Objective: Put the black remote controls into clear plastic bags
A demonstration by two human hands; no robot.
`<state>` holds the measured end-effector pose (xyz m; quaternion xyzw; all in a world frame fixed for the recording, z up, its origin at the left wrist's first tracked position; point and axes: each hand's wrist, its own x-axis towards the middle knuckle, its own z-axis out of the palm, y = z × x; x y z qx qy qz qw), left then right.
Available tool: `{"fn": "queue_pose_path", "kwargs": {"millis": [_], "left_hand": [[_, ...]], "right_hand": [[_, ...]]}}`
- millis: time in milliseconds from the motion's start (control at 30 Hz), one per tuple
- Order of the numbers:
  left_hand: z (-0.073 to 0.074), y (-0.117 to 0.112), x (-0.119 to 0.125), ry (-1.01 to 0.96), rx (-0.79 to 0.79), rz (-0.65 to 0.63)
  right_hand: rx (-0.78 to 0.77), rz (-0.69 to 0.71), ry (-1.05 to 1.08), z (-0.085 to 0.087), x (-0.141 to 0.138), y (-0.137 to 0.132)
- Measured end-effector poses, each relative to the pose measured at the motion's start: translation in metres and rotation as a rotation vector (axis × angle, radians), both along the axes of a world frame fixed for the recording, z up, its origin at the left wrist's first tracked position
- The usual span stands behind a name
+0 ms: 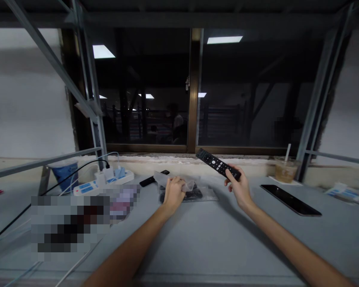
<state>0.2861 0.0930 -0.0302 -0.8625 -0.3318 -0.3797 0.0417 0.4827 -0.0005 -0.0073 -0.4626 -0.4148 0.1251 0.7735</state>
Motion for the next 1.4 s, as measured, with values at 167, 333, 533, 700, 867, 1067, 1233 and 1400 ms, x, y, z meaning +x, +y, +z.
{"fn": "queue_pose_path", "kwargs": {"millis": [167,333,533,700,867,1067,1233,1400], "left_hand": [[0.0,0.0,0.0,-0.043,-0.016,-0.007],[0.002,-0.002,0.0,-0.008,-0.015,-0.006],[0.004,-0.011,0.0,0.108,0.082,0.036],[0.005,-0.015,-0.001,0.151,0.146,0.014],[0.005,-0.014,0.001,0.205,0.156,-0.044],[0.005,-0.023,0.006,0.144,0.071,-0.053],[0.01,-0.033,0.009,0.146,-0.069,-0.011],[0.011,-0.038,0.009,0.128,-0.069,0.006]], "right_hand": [[0.005,0.092,0.214,0.0,0.008,0.0],[-0.042,0.172,0.245,-0.001,0.011,0.0],[-0.11,0.162,0.184,-0.002,0.005,0.0],[-0.14,0.08,0.11,-0.003,0.005,-0.001],[-0.124,0.076,0.037,-0.001,-0.001,-0.004],[-0.19,0.189,-0.041,-0.001,-0.008,-0.006],[-0.34,0.565,-0.056,-0.002,-0.012,-0.007],[-0.413,0.746,-0.102,-0.004,-0.011,-0.008]]}}
